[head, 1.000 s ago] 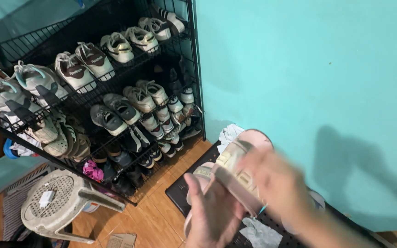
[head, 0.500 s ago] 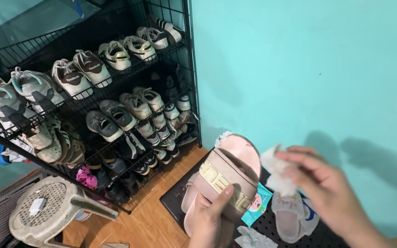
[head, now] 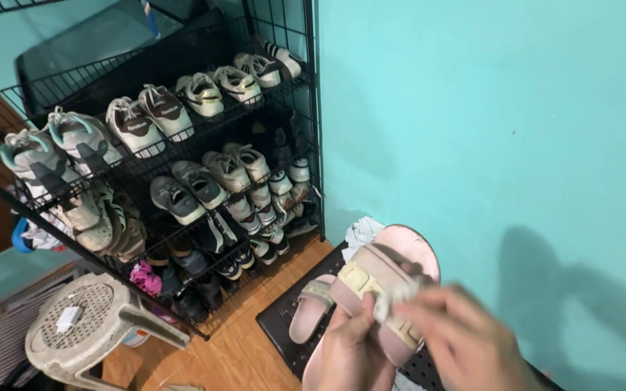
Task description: The recorder cleans various shoes and sandals from a rack using wet wipes.
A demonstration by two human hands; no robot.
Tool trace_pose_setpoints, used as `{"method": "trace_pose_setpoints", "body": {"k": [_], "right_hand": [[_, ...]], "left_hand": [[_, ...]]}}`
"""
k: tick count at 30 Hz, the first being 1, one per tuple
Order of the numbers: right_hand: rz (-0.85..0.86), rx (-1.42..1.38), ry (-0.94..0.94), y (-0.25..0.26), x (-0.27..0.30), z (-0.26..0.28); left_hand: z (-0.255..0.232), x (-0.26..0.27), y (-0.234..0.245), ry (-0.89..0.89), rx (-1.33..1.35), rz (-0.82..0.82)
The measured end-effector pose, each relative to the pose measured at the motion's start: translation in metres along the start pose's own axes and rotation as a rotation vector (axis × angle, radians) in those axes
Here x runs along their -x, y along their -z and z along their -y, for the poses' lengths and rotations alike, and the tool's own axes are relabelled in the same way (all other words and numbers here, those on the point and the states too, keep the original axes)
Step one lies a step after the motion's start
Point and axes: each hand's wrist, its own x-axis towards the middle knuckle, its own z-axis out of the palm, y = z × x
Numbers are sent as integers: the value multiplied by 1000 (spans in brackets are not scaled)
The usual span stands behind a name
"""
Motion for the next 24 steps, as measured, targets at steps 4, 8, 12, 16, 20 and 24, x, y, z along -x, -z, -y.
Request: {"method": "trace_pose_setpoints", "body": {"k": [4,8,12,16,20,24], "right_hand": [[22,57,-77,15,-49,16],[-16,36,-174,9,-26,5],[20,13,-111,8,-32,2],[34,-17,-107,3,-46,14],[-23,-17,-78,-4,-14,-5],[-37,31,28,-2,-57,14]], "left_hand": [[0,2,-26,46,-64,-138],[-15,-4,-24,-54,-70,-59],[-7,-6,-16,-1,-129,-245],[-2,-5,-15,-56,-122,-140],[-10,-6,-5,-56,-144,-130],[10,-4,-6,-12,-235,-165]]}}
